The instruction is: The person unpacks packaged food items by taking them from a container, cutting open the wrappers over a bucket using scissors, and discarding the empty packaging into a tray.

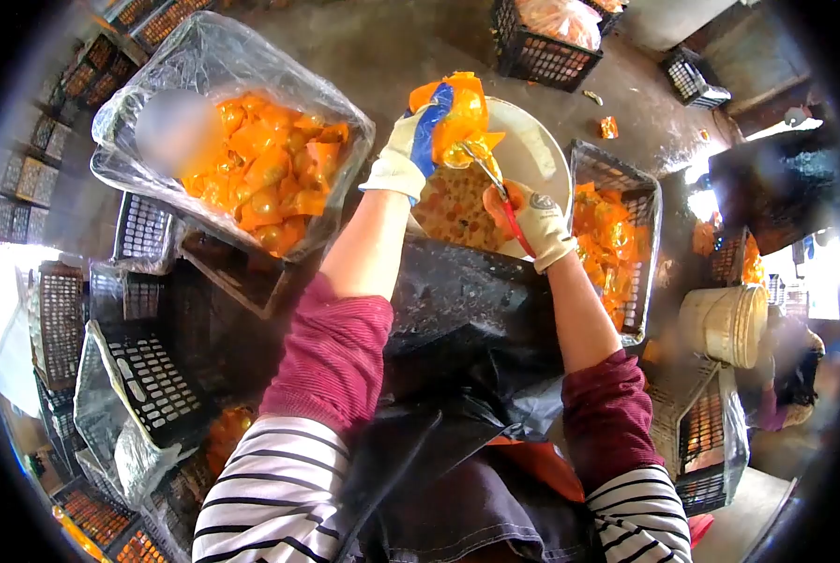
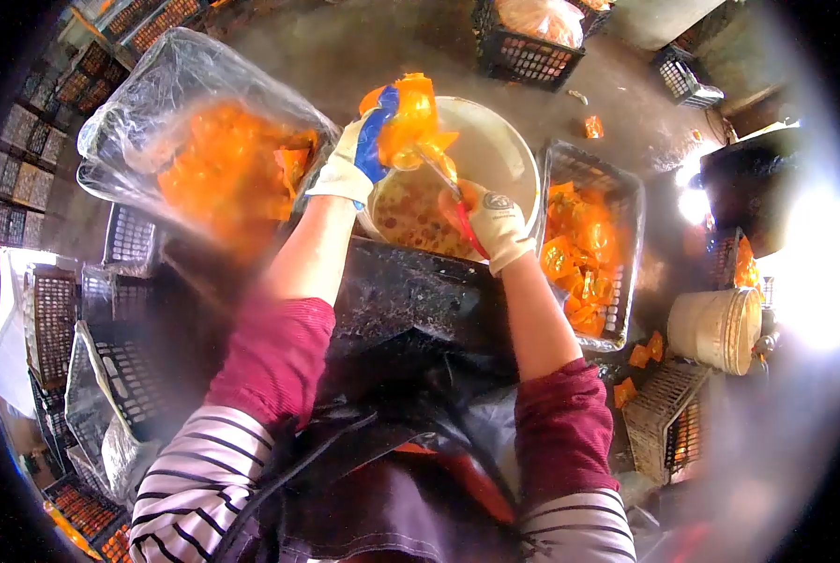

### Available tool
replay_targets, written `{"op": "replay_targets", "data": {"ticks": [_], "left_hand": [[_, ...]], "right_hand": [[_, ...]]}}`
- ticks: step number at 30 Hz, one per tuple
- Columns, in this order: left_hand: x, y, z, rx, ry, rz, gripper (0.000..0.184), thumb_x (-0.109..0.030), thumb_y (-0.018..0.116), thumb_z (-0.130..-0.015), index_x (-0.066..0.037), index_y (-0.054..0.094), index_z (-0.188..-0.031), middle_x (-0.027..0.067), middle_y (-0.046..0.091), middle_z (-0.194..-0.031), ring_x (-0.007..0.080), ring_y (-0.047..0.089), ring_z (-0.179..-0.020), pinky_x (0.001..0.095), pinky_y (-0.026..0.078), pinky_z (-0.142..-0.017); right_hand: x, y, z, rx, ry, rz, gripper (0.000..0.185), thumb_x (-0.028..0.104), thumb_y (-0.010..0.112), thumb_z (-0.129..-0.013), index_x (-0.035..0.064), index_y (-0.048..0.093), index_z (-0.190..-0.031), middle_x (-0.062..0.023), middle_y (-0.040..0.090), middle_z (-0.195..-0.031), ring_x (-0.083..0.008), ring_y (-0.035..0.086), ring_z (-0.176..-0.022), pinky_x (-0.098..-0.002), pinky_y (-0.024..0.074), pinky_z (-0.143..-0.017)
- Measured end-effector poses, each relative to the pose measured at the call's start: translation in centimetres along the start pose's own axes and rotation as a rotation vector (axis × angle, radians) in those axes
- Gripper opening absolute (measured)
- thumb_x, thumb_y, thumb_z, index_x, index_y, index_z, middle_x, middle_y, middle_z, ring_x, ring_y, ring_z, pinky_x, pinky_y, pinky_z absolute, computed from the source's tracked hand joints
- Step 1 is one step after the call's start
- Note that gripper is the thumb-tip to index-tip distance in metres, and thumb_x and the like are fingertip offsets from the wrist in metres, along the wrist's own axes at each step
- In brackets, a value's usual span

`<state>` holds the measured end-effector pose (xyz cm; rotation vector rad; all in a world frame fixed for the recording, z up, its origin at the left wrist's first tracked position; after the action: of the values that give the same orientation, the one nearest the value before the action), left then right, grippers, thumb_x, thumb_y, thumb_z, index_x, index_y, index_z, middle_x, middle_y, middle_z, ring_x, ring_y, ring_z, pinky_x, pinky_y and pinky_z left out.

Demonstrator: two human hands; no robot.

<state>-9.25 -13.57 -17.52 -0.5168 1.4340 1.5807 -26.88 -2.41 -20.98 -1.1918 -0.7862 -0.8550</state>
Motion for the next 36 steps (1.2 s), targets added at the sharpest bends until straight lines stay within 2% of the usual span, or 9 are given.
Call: {"op": "replay_targets", "data": {"ticks": [6, 11, 14, 17, 19, 20, 24, 30, 36], "left_hand": [[-0.2, -1.4, -0.8, -0.136, 0.112, -0.096, 0.055, -0.036, 0.071, -0.084, 0.002, 0.055, -0.121, 0.0112, 0.063, -0.112, 0.0199, 0.061, -0.099, 0.0286, 0.050, -0.085], [-0.4, -2.9, -1.5, -0.116, 0.200, -0.004, 0.054, -0.036, 0.069, -0.085, 0.000, 0.055, -0.122, 0.0110, 0.063, -0.113, 0.0198, 0.060, -0.100, 0.0294, 0.048, -0.086], [-1.0, -2.1, -0.8, -0.073, 0.103, -0.065, 0.056, -0.039, 0.069, -0.085, -0.001, 0.054, -0.124, 0.0118, 0.062, -0.115, 0.0209, 0.059, -0.103, 0.0296, 0.047, -0.088], [0.5, -2.6, -2.8, -0.004, 0.079, -0.112, 0.064, -0.054, 0.059, -0.086, -0.002, 0.055, -0.124, 0.0113, 0.062, -0.113, 0.0218, 0.059, -0.102, 0.0305, 0.046, -0.089], [0.8, -3.0, -3.1, -0.035, 0.068, -0.261, 0.068, -0.060, 0.054, -0.087, -0.002, 0.056, -0.122, 0.0105, 0.063, -0.110, 0.0214, 0.058, -0.101, 0.0308, 0.046, -0.087], [-0.2, -2.1, -1.8, -0.083, 0.037, -0.403, 0.069, -0.063, 0.052, -0.087, -0.001, 0.061, -0.115, 0.0097, 0.064, -0.103, 0.0187, 0.057, -0.094, 0.0310, 0.045, -0.083], [-1.3, -0.4, -0.1, -0.021, 0.038, -0.735, 0.068, -0.058, 0.051, -0.090, 0.004, 0.058, -0.118, 0.0108, 0.062, -0.104, 0.0159, 0.052, -0.093, 0.0293, 0.043, -0.083], [-0.7, -0.8, -1.6, -0.003, 0.058, -0.858, 0.068, -0.060, 0.056, -0.086, 0.003, 0.063, -0.109, 0.0114, 0.066, -0.093, 0.0190, 0.055, -0.085, 0.0333, 0.044, -0.082], [-0.2, -0.9, -1.7, 0.101, 0.039, -0.882, 0.066, -0.056, 0.051, -0.091, 0.005, 0.060, -0.115, 0.0110, 0.065, -0.099, 0.0170, 0.055, -0.091, 0.0287, 0.043, -0.085]], "right_hand": [[-1.4, 0.4, -0.6, -0.068, -0.110, 0.170, 0.033, 0.026, 0.067, -0.086, 0.0060, 0.059, -0.111, -0.0019, 0.060, -0.080, -0.0147, 0.055, -0.073, -0.0277, 0.0440, -0.066], [-0.5, -1.3, 1.0, -0.116, 0.042, 0.524, 0.051, 0.036, 0.071, -0.083, 0.0092, 0.054, -0.124, -0.0095, 0.064, -0.085, -0.0165, 0.059, -0.082, -0.0322, 0.0470, -0.071], [-1.5, -2.1, 0.1, -0.194, 0.178, 0.030, 0.042, 0.025, 0.065, -0.089, 0.0071, 0.052, -0.124, -0.0079, 0.063, -0.099, -0.0161, 0.060, -0.090, -0.0284, 0.0491, -0.077], [-1.9, -1.7, -0.5, -0.190, 0.058, -0.305, 0.036, 0.010, 0.060, -0.091, 0.0044, 0.050, -0.125, -0.0066, 0.059, -0.104, -0.0143, 0.058, -0.095, -0.0235, 0.0480, -0.082], [-0.6, -1.4, -0.2, -0.129, -0.100, -0.029, 0.037, 0.007, 0.060, -0.090, 0.0035, 0.049, -0.125, -0.0067, 0.060, -0.102, -0.0139, 0.058, -0.096, -0.0234, 0.0471, -0.083], [-1.0, -1.2, -0.3, -0.085, -0.049, -0.235, 0.053, 0.027, 0.073, -0.080, 0.0021, 0.053, -0.123, -0.0143, 0.063, -0.110, -0.0234, 0.059, -0.100, -0.0321, 0.0452, -0.087], [2.0, -0.3, 0.0, -0.024, -0.037, -0.133, 0.062, 0.034, 0.075, -0.078, 0.0015, 0.052, -0.125, -0.0147, 0.062, -0.113, -0.0229, 0.057, -0.106, -0.0329, 0.0416, -0.092], [3.4, -0.3, 0.2, -0.024, -0.112, -0.348, 0.060, 0.032, 0.074, -0.079, 0.0018, 0.053, -0.126, -0.0084, 0.063, -0.108, -0.0195, 0.057, -0.103, -0.0289, 0.0418, -0.091], [0.6, 0.3, 0.0, 0.116, 0.186, -0.536, 0.050, 0.027, 0.072, -0.082, 0.0015, 0.055, -0.121, -0.0069, 0.065, -0.098, -0.0126, 0.062, -0.077, -0.0265, 0.0487, -0.064]]}}
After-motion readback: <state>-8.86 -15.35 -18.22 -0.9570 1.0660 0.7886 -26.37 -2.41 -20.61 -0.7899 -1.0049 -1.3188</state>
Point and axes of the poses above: each hand's wrist, its own z-axis away from the middle knuckle, its own y-axis out of the palm, x = y × z, the point moved 4 cm from there along -z, towards the middle knuckle
